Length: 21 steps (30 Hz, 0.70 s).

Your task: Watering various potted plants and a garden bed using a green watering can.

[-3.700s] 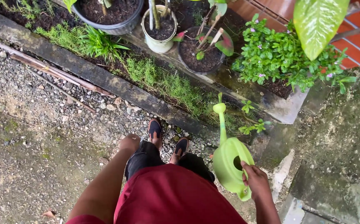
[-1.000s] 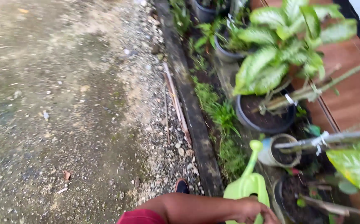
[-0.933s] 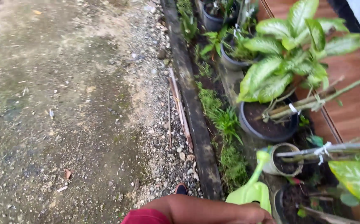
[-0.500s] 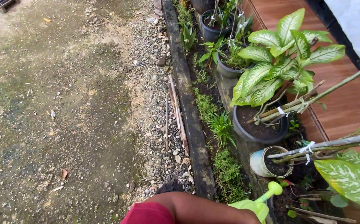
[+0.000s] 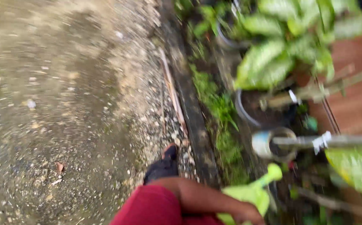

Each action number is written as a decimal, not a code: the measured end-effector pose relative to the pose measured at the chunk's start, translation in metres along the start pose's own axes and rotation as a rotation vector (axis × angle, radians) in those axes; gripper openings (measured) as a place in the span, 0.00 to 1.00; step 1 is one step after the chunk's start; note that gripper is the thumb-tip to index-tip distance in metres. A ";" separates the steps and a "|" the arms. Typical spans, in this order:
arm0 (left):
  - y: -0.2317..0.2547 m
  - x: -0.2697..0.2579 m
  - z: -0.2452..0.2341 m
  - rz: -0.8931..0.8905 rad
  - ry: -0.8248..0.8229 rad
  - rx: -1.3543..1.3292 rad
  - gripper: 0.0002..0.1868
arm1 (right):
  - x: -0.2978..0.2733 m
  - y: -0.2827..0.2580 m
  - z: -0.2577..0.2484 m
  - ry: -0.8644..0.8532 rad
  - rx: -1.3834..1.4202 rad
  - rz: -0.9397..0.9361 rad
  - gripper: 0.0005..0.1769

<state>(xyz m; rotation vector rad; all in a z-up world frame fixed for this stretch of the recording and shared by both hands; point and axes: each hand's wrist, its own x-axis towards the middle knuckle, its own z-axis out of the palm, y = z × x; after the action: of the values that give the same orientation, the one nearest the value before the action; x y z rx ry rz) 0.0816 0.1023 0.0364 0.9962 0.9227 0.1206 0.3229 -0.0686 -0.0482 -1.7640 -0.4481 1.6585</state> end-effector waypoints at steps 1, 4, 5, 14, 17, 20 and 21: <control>-0.005 -0.013 0.013 -0.024 -0.077 0.017 0.15 | -0.024 0.016 0.001 0.067 0.058 0.029 0.16; 0.039 -0.098 0.016 -0.076 -0.289 0.092 0.16 | -0.092 -0.032 0.088 0.251 0.241 0.076 0.15; 0.064 -0.131 0.000 -0.087 -0.342 0.104 0.16 | -0.109 -0.071 0.137 0.300 0.266 0.085 0.15; 0.106 -0.196 -0.097 -0.366 -0.193 -0.051 0.16 | -0.206 -0.277 0.344 0.374 -0.513 0.422 0.36; 0.081 -0.199 -0.112 -0.201 -0.176 -0.208 0.22 | -0.185 -0.234 0.327 0.359 -0.151 0.207 0.27; 0.072 -0.202 -0.119 -0.231 -0.075 -0.302 0.25 | -0.185 -0.231 0.343 0.319 -0.150 0.161 0.25; 0.069 -0.203 -0.120 -0.247 -0.055 -0.311 0.26 | -0.188 -0.234 0.348 0.332 -0.129 0.150 0.25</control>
<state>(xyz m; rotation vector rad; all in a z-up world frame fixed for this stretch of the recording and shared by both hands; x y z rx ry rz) -0.1108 0.1251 0.1875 0.5907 0.9364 0.0273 0.0043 0.0573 0.2576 -2.1669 -0.2808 1.4207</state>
